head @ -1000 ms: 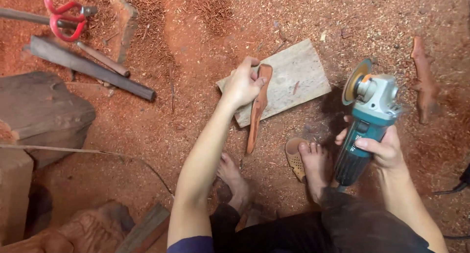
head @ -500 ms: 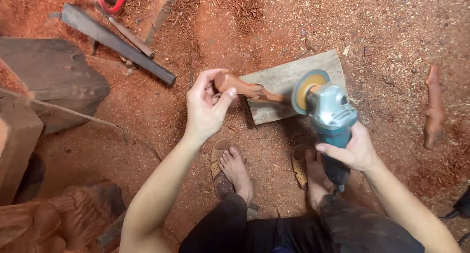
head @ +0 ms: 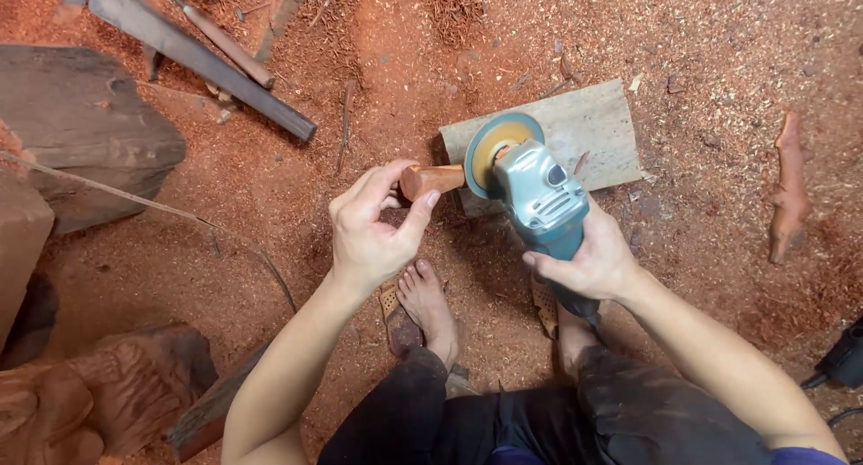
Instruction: Sanding a small, curved piece of wood using an angle grinder with a sanding disc while sitting on the workshop floor.
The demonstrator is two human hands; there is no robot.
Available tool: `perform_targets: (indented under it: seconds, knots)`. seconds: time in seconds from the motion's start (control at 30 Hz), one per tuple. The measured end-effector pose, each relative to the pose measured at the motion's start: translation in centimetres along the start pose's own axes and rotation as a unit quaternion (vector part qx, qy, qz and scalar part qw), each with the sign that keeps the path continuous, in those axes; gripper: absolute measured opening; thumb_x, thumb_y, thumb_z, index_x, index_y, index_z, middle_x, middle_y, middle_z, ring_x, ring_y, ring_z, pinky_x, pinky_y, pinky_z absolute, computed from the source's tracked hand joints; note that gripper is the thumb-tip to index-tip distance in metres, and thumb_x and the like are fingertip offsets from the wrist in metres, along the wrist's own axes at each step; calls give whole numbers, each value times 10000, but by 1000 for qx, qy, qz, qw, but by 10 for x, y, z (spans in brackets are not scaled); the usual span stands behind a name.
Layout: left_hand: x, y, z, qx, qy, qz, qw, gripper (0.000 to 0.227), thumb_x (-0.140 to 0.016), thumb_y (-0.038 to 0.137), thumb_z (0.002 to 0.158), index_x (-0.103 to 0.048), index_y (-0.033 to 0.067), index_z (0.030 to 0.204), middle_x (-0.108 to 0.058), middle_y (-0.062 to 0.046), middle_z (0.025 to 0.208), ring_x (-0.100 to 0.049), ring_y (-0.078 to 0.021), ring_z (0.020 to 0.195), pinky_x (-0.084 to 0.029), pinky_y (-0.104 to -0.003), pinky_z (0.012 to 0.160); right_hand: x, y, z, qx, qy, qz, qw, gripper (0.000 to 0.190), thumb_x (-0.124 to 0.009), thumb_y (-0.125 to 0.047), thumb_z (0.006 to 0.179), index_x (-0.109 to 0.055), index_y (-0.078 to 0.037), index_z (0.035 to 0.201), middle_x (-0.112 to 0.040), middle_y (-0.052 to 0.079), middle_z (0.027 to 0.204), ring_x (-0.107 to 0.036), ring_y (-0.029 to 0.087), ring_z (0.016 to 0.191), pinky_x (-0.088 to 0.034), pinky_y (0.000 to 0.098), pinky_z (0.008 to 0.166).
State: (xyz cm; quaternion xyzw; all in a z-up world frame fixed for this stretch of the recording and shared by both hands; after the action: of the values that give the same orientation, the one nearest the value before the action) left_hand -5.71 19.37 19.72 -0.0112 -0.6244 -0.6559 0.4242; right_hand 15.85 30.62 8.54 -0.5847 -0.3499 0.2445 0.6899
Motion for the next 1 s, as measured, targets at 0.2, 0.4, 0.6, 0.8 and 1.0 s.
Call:
perform_targets:
  seconds: [0.2, 0.4, 0.6, 0.8, 1.0]
  knots:
    - [-2, 22, -2, -77, -11, 38, 996, 293, -797, 81, 870, -725, 10, 1145, -718, -160, 892, -736, -317, 733, -608, -359, 590, 7, -8, -2, -63, 0, -35, 997, 659, -947, -276, 591, -581, -53, 1092, -710, 177, 898, -747, 378, 859, -579, 517, 785]
    - [-9, 46, -7, -112, -42, 42, 992, 288, -780, 61, 890, -722, -16, 1161, -716, -168, 882, -733, -322, 721, -602, -391, 586, 18, -17, -11, -101, 3, -54, 993, 663, -946, -269, 574, -576, -79, 1091, -722, 163, 896, -756, 361, 880, -583, 501, 790]
    - [-36, 54, -37, -196, -92, 32, 976, 275, -715, 25, 895, -723, -41, 1161, -742, -203, 933, -741, -355, 759, -638, -438, 616, 34, -21, -16, -132, -3, -67, 989, 660, -922, -258, 617, -557, -34, 1120, -711, 217, 914, -740, 438, 882, -592, 577, 778]
    - [-21, 40, -24, -129, -77, 124, 981, 323, -763, 109, 912, -672, -40, 1184, -707, -195, 918, -724, -367, 765, -611, -443, 603, 45, 9, -41, -73, 49, 42, 995, 564, -929, -183, 635, -606, -38, 1074, -693, 159, 936, -716, 307, 914, -586, 538, 849]
    - [-8, 43, -26, -57, -71, 103, 990, 306, -798, 89, 885, -705, -8, 1160, -727, -154, 784, -747, -291, 661, -602, -344, 524, 40, 30, -63, -53, 44, 73, 995, 623, -930, -172, 625, -598, 11, 1119, -683, 166, 981, -683, 278, 957, -564, 515, 912]
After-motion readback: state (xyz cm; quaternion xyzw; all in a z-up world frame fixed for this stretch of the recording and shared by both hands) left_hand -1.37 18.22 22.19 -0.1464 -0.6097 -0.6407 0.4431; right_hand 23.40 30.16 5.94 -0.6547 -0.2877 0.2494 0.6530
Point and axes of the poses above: each hand's wrist, its own z-axis towards the middle knuckle, its own x-axis out of the back of the hand, y = z × x, the point moved 10 cm from there along z, towards the middle knuckle
